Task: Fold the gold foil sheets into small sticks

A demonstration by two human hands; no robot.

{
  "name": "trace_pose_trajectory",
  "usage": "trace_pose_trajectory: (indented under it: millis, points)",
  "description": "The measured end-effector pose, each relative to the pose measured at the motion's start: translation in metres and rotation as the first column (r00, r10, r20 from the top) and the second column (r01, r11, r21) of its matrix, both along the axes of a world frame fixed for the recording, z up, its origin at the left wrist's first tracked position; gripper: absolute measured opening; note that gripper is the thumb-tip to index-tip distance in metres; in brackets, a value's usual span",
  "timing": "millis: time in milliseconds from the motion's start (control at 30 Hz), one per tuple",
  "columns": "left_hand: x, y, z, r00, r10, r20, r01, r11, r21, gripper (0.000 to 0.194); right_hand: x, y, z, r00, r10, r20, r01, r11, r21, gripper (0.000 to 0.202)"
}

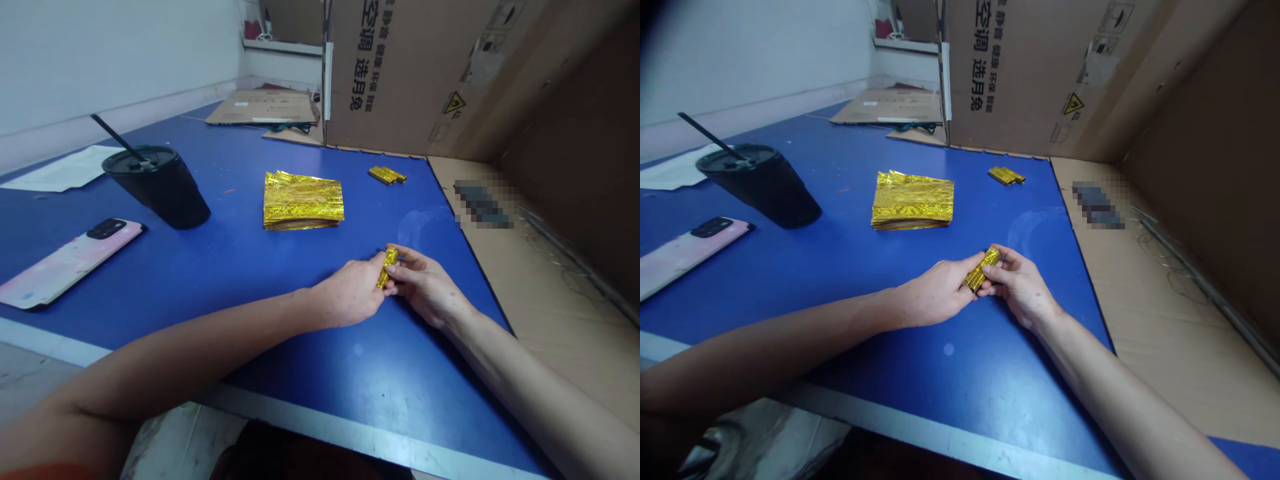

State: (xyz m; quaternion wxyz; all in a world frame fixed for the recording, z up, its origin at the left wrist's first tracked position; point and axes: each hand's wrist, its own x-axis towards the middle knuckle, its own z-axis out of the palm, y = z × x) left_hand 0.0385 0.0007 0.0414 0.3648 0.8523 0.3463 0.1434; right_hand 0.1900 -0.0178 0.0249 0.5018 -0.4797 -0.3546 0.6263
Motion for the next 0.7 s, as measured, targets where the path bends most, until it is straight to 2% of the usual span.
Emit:
trace_pose_trajectory:
  millis: [300,600,700]
  points:
    - [0.0002,-0.0029,0.0015,1.000,0.004,0.011,-0.004,1.000,0.006,0.033,0.0002,0.0007,-0.0011,1.000,-0.025,0.003,0.025,1.000,0.013,0.043]
    - [0.0022,-0.0059,0.0022,0.999,0.039,-0.015,-0.038,0.999,0.039,0.036,-0.0005,0.0010,-0.0076,0.998,-0.054,0.024,0.052,0.997,0.061,0.046]
    - [0.0020,-0.0048,0.0003,0.999,0.047,0.018,-0.048,0.996,0.070,0.040,-0.0005,0.0009,-0.0069,0.998,-0.057,0.015,0.056,0.996,0.065,0.045]
